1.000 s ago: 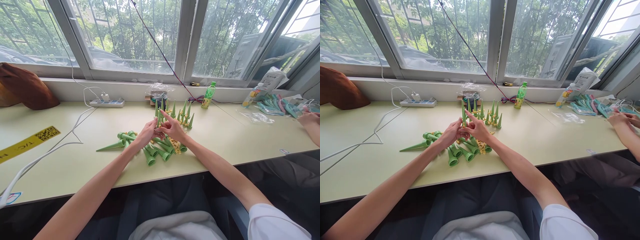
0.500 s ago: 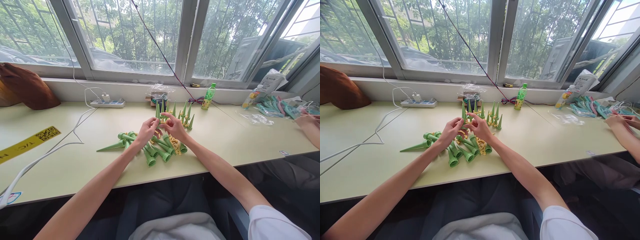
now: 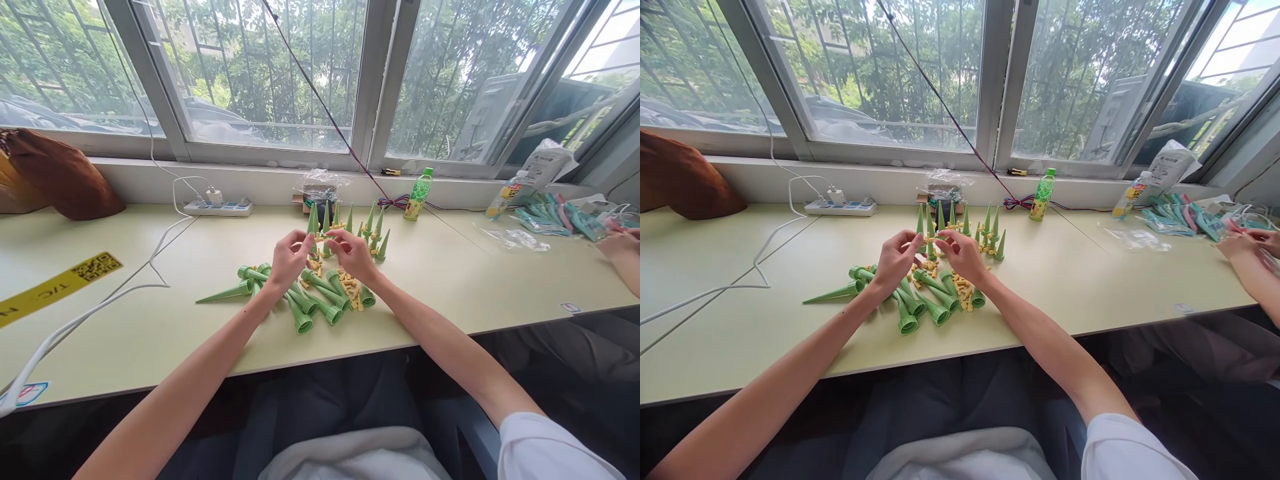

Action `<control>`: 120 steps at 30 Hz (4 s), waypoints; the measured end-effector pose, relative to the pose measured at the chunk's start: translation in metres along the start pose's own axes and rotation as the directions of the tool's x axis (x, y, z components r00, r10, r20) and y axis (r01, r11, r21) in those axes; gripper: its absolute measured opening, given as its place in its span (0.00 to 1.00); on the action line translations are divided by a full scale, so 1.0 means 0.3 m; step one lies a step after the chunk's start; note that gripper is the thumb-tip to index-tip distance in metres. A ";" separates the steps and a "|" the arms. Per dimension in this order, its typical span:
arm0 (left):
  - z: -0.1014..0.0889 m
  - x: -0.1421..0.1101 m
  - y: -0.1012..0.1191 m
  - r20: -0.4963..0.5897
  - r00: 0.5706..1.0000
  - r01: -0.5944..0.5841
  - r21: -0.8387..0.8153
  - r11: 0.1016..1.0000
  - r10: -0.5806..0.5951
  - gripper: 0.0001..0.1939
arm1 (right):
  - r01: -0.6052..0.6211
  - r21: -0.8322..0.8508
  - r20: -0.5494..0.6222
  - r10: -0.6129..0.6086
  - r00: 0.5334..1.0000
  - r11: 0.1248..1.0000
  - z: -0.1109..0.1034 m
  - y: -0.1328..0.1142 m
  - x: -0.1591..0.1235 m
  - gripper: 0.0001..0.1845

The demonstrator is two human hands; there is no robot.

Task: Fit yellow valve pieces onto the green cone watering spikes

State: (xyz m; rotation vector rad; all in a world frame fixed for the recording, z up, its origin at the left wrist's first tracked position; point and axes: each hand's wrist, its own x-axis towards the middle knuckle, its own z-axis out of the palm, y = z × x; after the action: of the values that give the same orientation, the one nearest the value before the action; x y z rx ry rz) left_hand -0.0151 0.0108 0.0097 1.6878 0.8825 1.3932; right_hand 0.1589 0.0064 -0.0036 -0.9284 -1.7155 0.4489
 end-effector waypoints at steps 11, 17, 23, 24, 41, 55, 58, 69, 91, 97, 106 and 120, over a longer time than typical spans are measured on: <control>-0.011 0.004 0.004 -0.188 0.973 -0.070 0.304 0.950 0.131 0.17 | 0.085 -0.226 0.079 -0.069 0.994 0.970 0.012 0.052 0.002 0.11; -0.010 0.004 0.007 -0.214 0.968 -0.065 0.300 0.952 0.133 0.16 | 0.151 -0.292 0.263 -0.072 0.962 0.945 0.011 0.059 -0.004 0.10; 0.001 -0.001 0.002 -0.228 0.965 -0.073 0.240 0.968 0.129 0.15 | 0.243 -0.312 0.402 -0.104 0.910 0.918 0.026 0.051 -0.008 0.11; 0.002 -0.003 0.000 -0.230 0.965 -0.072 0.240 0.968 0.128 0.15 | 0.253 -0.319 0.417 -0.105 0.903 0.913 0.030 0.053 -0.010 0.11; 0.026 -0.032 -0.006 -0.116 0.991 -0.039 0.219 0.975 0.065 0.14 | 0.299 -0.242 0.508 -0.142 0.850 0.923 0.025 0.051 -0.009 0.15; 0.024 -0.036 -0.010 -0.088 0.981 -0.132 0.340 0.931 0.171 0.14 | 0.344 -0.290 0.566 -0.129 0.814 0.893 0.033 0.037 0.001 0.19; 0.029 -0.040 -0.005 -0.078 0.975 -0.168 0.352 0.921 0.208 0.14 | 0.336 -0.291 0.567 -0.121 0.815 0.896 0.033 0.034 0.002 0.20; 0.022 -0.028 -0.029 -0.081 0.942 -0.271 0.386 0.882 0.325 0.11 | 0.323 -0.310 0.570 -0.098 0.816 0.894 0.033 0.008 0.000 0.17; 0.026 -0.038 -0.037 -0.119 0.958 -0.203 0.355 0.913 0.259 0.11 | 0.330 -0.162 0.392 -0.247 0.886 0.930 0.031 0.057 0.004 0.06; 0.044 -0.047 -0.029 -0.108 0.962 -0.204 0.326 0.923 0.250 0.11 | 0.224 -0.187 0.290 -0.164 0.943 0.957 0.014 0.044 0.014 0.05; 0.062 -0.048 -0.043 -0.047 0.978 -0.181 0.277 0.944 0.202 0.10 | 0.234 -0.250 0.152 -0.201 0.968 0.940 -0.007 0.035 0.026 0.07; 0.047 -0.027 -0.064 -0.084 0.979 -0.140 0.395 0.908 0.188 0.11 | 0.166 -0.183 -0.021 -0.173 0.985 0.969 -0.029 0.030 0.037 0.11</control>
State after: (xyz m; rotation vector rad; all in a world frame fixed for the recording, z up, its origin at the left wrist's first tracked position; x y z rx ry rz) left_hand -0.0032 0.0110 -0.0124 2.0307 1.1684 1.5183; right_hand 0.1690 0.0193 0.0001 -0.9029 -1.8058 0.1643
